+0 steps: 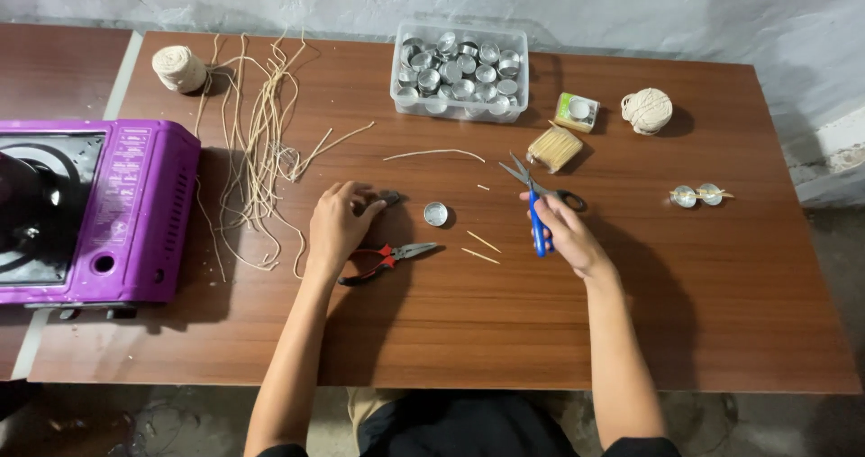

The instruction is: Preparing candle wicks by cutting them to length and attaching metal tabs using pliers and scissors.

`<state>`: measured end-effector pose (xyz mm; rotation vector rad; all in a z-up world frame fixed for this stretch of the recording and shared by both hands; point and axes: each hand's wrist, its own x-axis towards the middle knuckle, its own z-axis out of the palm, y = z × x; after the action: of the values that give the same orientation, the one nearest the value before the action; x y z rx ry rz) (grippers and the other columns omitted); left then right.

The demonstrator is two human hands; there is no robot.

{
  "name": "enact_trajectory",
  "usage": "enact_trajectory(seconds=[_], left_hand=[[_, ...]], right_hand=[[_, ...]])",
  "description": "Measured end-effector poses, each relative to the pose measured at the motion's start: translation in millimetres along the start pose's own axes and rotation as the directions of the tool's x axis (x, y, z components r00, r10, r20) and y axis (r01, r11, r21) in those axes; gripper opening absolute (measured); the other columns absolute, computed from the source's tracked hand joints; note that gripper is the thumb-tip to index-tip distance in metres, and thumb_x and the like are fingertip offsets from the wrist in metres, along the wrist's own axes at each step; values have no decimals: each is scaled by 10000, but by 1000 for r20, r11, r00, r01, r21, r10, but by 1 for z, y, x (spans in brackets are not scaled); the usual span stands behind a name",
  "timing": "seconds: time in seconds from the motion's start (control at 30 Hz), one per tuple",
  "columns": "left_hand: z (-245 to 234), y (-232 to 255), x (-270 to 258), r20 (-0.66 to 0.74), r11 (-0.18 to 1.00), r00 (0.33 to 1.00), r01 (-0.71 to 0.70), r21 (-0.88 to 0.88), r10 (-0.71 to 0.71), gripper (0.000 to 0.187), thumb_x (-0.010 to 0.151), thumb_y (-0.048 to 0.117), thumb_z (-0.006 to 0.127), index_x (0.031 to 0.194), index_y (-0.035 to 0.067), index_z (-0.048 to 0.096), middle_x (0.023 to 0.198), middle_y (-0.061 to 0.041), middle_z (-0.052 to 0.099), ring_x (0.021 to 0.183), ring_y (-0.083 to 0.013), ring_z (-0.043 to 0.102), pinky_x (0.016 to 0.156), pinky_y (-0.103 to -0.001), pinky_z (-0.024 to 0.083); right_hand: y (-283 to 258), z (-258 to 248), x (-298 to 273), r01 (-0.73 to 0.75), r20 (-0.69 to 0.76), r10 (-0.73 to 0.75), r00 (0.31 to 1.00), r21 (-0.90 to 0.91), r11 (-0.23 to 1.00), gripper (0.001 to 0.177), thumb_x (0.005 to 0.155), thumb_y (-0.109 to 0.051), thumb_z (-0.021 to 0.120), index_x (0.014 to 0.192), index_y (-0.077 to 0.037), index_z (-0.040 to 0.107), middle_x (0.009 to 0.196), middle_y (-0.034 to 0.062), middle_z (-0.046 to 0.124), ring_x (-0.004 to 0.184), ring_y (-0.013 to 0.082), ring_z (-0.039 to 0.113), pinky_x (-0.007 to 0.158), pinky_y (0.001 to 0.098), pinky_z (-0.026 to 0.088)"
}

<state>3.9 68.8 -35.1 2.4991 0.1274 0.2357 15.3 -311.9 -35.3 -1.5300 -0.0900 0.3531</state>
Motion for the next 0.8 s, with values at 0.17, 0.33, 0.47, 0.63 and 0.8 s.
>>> enact_trajectory(seconds=[0.17,0.33,0.47,0.63,0.8], left_hand=[[-14,13,-20,-121,992,992,-54,-110,40,288,905,286,769,1135,144,670,979,-96,699,945,-347,689,805,-490,578],[1,73,-66,73,837,990,-63,-544,122,385,910,271,780,1232,98,659,1034,-148,777,913,-334,765,744,-429,622],[10,78,-82,235,817,971,95,-568,51,325,989,261,647,1260,82,666,1046,-171,778,908,-324,773,724,-420,639],[5,43,-89,90,932,995,1,-362,34,208,1016,245,572,1143,180,723,646,-9,751,632,-213,755,676,-357,601],[-20,-10,-103,-133,985,991,-34,-169,12,204,1015,64,504,1114,23,678,868,-172,781,830,-404,734,733,-513,567]], right_hand=[[11,34,6,-11,28,6,1000,157,988,317,1061,-123,404,1329,-14,532,948,72,450,777,131,471,584,230,465],[20,92,4,13,20,-13,1000,4,1000,374,1041,-80,418,1396,6,499,981,110,563,726,128,571,643,258,567],[32,122,-4,130,113,-106,988,-229,965,312,1038,-128,558,1324,-9,603,953,115,665,830,188,680,766,346,580],[12,138,-12,179,123,-147,982,-321,930,405,953,-126,707,1327,2,617,1068,206,707,914,268,737,787,375,616],[14,111,5,369,157,-379,912,-719,589,435,841,-138,786,1259,-109,669,1042,78,679,895,261,699,744,352,591]])
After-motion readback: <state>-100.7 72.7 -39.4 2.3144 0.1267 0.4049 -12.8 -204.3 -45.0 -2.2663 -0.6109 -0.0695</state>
